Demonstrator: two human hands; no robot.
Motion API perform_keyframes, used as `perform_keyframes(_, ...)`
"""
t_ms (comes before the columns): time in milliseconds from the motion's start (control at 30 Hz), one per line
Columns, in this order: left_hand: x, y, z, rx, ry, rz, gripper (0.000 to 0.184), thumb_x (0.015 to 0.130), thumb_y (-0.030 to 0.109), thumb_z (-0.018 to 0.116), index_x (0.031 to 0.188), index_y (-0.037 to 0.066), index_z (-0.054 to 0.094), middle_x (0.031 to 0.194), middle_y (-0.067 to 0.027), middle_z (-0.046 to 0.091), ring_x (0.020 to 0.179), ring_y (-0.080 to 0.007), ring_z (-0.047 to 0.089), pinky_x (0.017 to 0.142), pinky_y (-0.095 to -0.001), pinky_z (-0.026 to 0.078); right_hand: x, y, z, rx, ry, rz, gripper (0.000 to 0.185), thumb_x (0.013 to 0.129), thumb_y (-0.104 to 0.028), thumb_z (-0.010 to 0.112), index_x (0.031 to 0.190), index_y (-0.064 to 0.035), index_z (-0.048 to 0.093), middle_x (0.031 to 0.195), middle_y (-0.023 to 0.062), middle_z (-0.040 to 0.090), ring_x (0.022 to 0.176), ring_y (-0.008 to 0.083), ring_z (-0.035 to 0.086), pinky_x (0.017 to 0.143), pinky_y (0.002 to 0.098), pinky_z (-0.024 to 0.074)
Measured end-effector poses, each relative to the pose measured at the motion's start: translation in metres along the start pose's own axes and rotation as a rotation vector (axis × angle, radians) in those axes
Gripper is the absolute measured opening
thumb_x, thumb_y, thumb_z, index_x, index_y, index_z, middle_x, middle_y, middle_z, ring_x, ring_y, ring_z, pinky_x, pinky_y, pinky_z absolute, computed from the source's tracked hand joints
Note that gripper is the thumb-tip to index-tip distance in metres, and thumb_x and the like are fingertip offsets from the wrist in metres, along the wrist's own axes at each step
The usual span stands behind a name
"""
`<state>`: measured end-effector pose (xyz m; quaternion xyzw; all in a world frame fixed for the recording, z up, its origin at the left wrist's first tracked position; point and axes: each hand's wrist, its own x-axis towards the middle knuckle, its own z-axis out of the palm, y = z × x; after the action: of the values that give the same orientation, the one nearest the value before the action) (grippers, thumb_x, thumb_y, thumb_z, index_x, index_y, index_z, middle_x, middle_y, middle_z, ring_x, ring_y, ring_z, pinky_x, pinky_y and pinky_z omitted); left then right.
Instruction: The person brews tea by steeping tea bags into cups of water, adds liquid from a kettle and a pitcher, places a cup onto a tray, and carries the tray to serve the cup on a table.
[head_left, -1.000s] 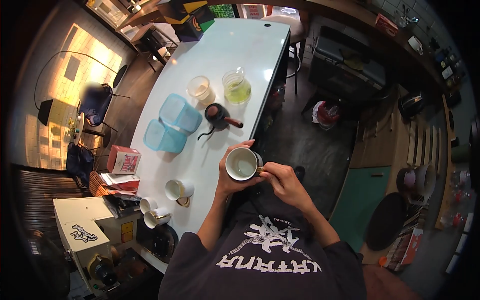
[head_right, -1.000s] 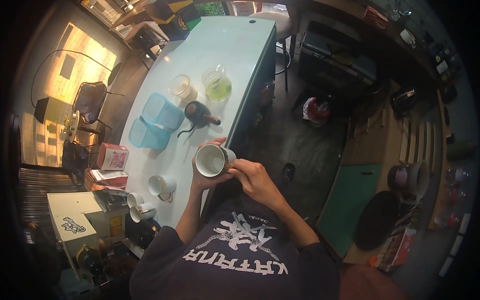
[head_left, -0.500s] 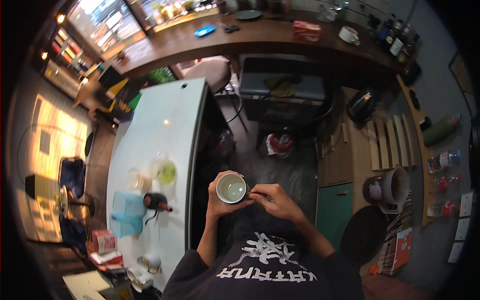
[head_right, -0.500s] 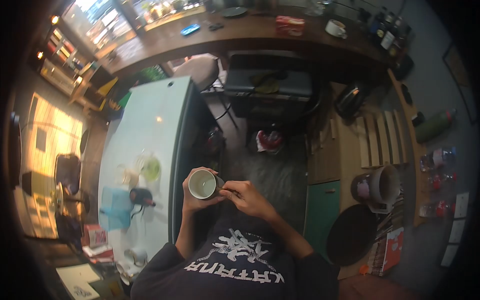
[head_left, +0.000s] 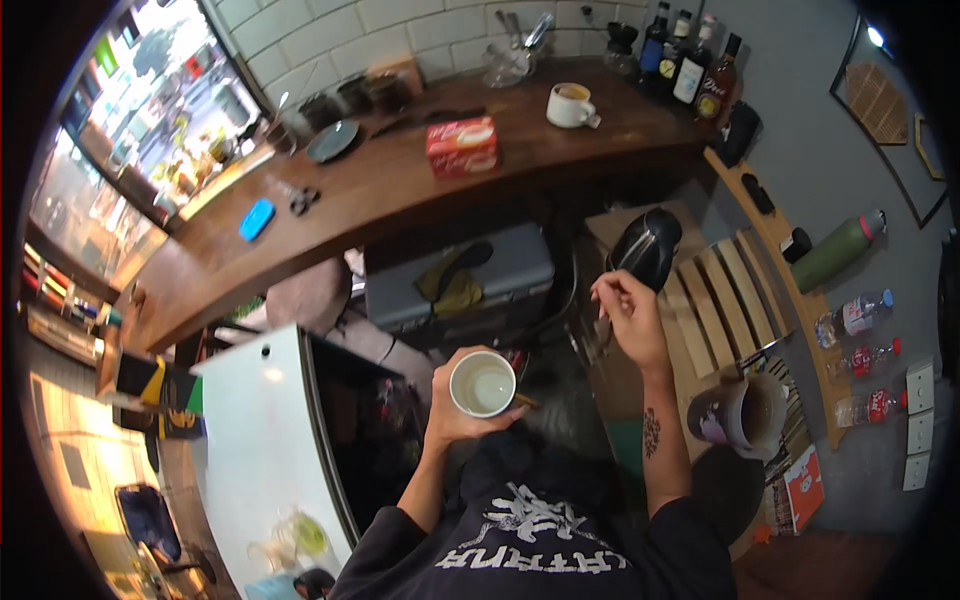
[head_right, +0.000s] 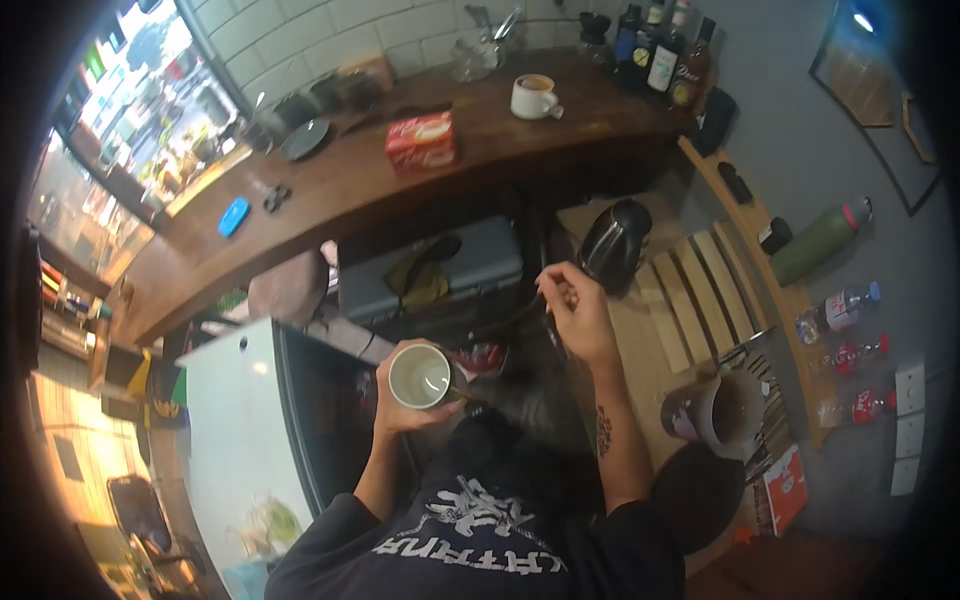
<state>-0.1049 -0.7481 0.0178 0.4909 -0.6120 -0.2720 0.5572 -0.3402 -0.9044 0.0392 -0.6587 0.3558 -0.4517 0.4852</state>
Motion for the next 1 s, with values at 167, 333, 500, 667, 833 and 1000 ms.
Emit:
perform_keyframes(167,0.079,-0.018,0.011,-0.048,-0.062,-0.014,0.062,0.051,0.024,0.091,0.102,-0.002,0.067,0.101,-0.0117,0.070,0.088,-0.0202,0.068,0.081,-0.0334,0.054,0.133,0.036,-0.035,-0.091,0.164,-0.094,0.013,0.100,-0.014,0.063,0.102,-0.0023,0.066,0.080,0.0025,0.065,0.065,0.0076,0.058,0.062,0.0229,0.0478)
perform_keyframes(333,0.139,-0.031,0.024,0.036,-0.071,0.045,0.062,0.056,0.023,0.094,0.105,-0.002,0.066,0.097,-0.0096,0.071,0.086,-0.0190,0.070,0.082,-0.0324,0.055,0.275,0.086,-0.064,-0.455,0.398,-0.216,0.027,0.089,-0.023,0.075,0.103,-0.0029,0.065,0.084,0.0102,0.066,0.065,0.0181,0.061,0.066,0.0327,0.0517)
perform_keyframes(500,0.183,-0.049,0.048,0.011,-0.023,-0.008,0.062,0.055,0.026,0.095,0.102,-0.001,0.066,0.097,-0.0093,0.071,0.085,-0.0188,0.070,0.081,-0.0313,0.055,0.336,0.089,-0.069,-0.721,0.246,-0.164,0.029,0.085,-0.023,0.079,0.087,-0.0022,0.058,0.082,0.0183,0.065,0.070,0.0360,0.062,0.066,0.0435,0.0484)
perform_keyframes(667,0.220,-0.072,0.066,0.048,0.009,-0.047,0.064,0.055,0.028,0.096,0.104,-0.001,0.067,0.097,-0.0096,0.071,0.087,-0.0186,0.070,0.082,-0.0312,0.055,0.348,0.103,-0.075,-0.564,0.116,-0.160,0.023,0.087,-0.017,0.074,0.079,0.0019,0.062,0.068,0.0209,0.062,0.063,0.0368,0.062,0.060,0.0455,0.0455)
perform_keyframes(833,0.245,-0.083,0.079,0.039,0.063,-0.085,0.064,0.056,0.028,0.096,0.105,-0.001,0.067,0.098,-0.0101,0.070,0.087,-0.0190,0.069,0.083,-0.0316,0.055,0.365,0.087,-0.101,-0.398,-0.209,-0.130,0.015,0.090,-0.009,0.067,0.082,0.0034,0.064,0.067,0.0115,0.064,0.061,0.0204,0.064,0.059,0.0344,0.0480)
perform_keyframes(1000,0.263,-0.086,0.085,0.093,0.108,-0.086,0.061,0.058,0.024,0.095,0.105,-0.001,0.067,0.097,-0.0098,0.071,0.085,-0.0176,0.070,0.082,-0.0309,0.055,0.406,0.041,-0.102,0.074,-0.380,-0.132,0.012,0.097,-0.005,0.062,0.088,0.0027,0.063,0.083,0.0018,0.065,0.073,0.0069,0.063,0.065,0.0226,0.0494)
